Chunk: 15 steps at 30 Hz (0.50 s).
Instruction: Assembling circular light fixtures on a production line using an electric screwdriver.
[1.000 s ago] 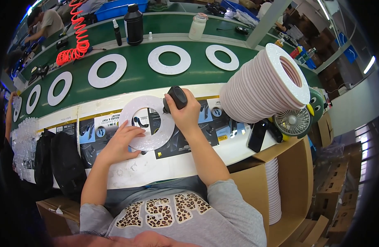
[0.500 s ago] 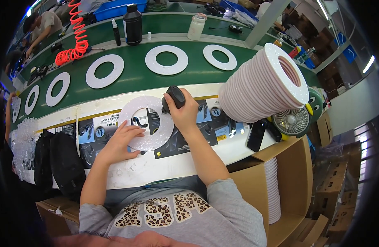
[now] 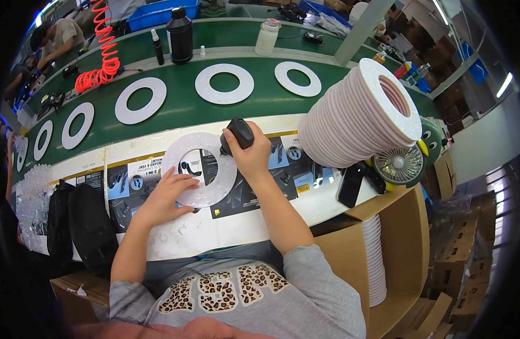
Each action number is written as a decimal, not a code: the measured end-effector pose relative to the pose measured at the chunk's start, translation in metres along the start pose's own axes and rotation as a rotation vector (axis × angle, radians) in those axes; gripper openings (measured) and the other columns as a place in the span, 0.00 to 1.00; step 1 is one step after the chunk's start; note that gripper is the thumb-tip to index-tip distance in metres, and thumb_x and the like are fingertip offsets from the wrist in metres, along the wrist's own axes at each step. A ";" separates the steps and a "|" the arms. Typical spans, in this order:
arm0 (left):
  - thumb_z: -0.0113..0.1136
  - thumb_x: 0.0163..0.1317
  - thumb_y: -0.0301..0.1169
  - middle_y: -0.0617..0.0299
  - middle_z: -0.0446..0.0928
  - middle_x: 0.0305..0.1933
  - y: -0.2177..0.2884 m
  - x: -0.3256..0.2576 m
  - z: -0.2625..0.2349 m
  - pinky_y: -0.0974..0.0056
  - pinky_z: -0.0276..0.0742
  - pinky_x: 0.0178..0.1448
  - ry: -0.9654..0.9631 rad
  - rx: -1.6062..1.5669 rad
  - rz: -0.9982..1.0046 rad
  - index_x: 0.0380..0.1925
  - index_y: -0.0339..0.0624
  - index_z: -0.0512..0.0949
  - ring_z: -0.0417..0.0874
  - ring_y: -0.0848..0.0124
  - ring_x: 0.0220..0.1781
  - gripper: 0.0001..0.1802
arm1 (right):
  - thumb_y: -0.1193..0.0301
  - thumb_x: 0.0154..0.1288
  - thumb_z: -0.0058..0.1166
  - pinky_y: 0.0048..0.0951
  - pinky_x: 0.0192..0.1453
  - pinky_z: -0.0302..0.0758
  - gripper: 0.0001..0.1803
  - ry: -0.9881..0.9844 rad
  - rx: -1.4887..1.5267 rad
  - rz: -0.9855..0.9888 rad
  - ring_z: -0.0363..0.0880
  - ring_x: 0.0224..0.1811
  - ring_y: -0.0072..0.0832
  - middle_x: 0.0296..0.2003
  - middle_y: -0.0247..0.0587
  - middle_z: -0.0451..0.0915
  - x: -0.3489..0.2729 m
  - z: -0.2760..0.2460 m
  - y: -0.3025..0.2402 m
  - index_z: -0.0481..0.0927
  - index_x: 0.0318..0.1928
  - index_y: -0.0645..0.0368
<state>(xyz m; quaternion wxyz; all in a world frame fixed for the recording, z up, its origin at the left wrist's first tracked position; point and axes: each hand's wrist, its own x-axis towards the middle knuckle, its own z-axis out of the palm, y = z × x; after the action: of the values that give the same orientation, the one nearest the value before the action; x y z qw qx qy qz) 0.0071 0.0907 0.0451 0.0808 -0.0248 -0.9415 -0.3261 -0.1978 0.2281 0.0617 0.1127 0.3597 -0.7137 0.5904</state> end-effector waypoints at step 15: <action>0.60 0.41 0.23 0.57 0.73 0.54 -0.008 -0.003 -0.005 0.45 0.47 0.75 0.086 0.138 -0.023 0.50 0.42 0.72 0.65 0.57 0.67 0.29 | 0.65 0.60 0.62 0.23 0.32 0.72 0.15 0.042 -0.076 0.012 0.74 0.26 0.22 0.24 0.39 0.79 0.007 -0.008 0.007 0.78 0.33 0.66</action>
<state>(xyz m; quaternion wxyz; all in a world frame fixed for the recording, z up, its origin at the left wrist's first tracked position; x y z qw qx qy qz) 0.0097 0.0817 0.0433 0.1188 0.0058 -0.9577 -0.2620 -0.2092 0.2327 0.0625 0.1374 0.3385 -0.7352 0.5710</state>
